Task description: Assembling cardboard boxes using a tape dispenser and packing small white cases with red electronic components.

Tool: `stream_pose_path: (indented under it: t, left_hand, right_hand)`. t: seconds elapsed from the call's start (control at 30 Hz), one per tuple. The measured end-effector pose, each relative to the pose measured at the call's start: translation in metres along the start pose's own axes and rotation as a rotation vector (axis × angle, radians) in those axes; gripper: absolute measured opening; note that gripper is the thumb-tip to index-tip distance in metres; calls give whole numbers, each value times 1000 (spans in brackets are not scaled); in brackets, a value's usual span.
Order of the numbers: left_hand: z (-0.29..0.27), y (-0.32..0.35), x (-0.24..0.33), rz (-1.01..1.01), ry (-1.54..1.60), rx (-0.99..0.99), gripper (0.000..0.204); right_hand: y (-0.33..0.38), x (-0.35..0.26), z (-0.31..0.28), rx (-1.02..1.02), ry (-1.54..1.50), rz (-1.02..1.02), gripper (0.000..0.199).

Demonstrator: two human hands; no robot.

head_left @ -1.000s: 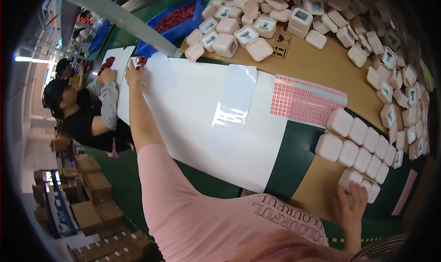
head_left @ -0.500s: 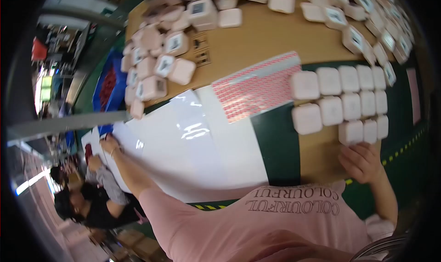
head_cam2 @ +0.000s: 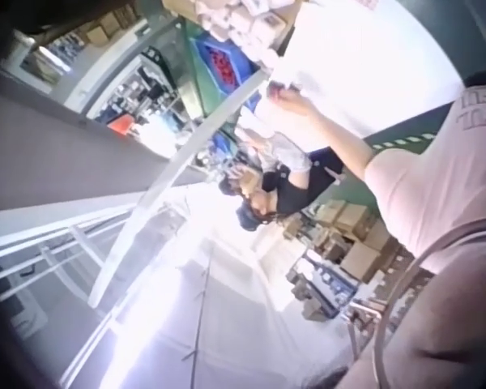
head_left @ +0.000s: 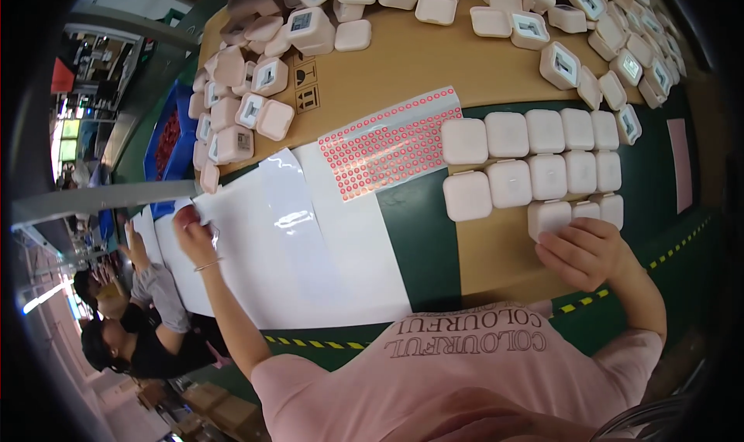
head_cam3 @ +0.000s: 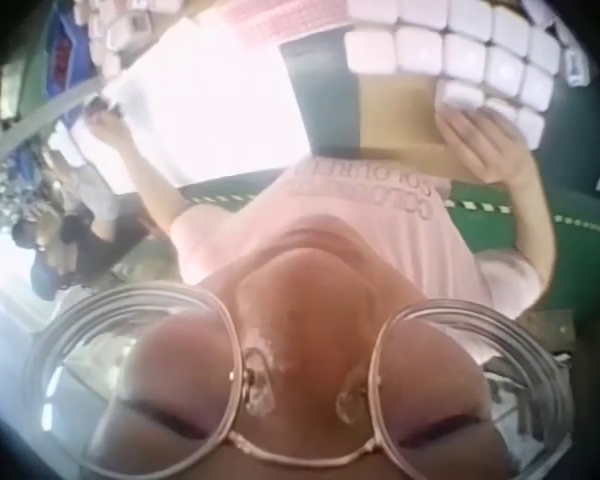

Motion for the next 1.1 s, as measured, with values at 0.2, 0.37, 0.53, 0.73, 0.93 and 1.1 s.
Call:
stream_pose_path:
  t: [0.2,0.37,0.53,0.73,0.93,1.1]
  left_hand:
    - [134,114,195,617,-433,-529,30]
    - [124,123,306,1011,-416,-124,28]
    - [176,137,350,400,451,-894,21]
    - [245,194,411,-13,718,-1588,20]
    - [269,210,467,19,759,-1794,26]
    - [307,162,508,363,593,-1325,52]
  right_hand:
    - [-23,9,-22,102,13,-228,19]
    - [-52,38,-34,79,75,-101,30]
    - [-50,87,-40,125,-82,206,43]
    - [-29,110,-30,88,-458,320,52]
    - [-12,126,-50,-72,-346,313,37]
    - [21,174,-129,388,-144,439,39]
Point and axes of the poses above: each hand's wrist, its own y-axis away from the middle knuckle, its own z-axis out of the palm, x = y × z, the point moved 10 cm from there along -y, towards the middle knuckle, and after that the axes turned 2 degrees about x, right-handed, at the moved point
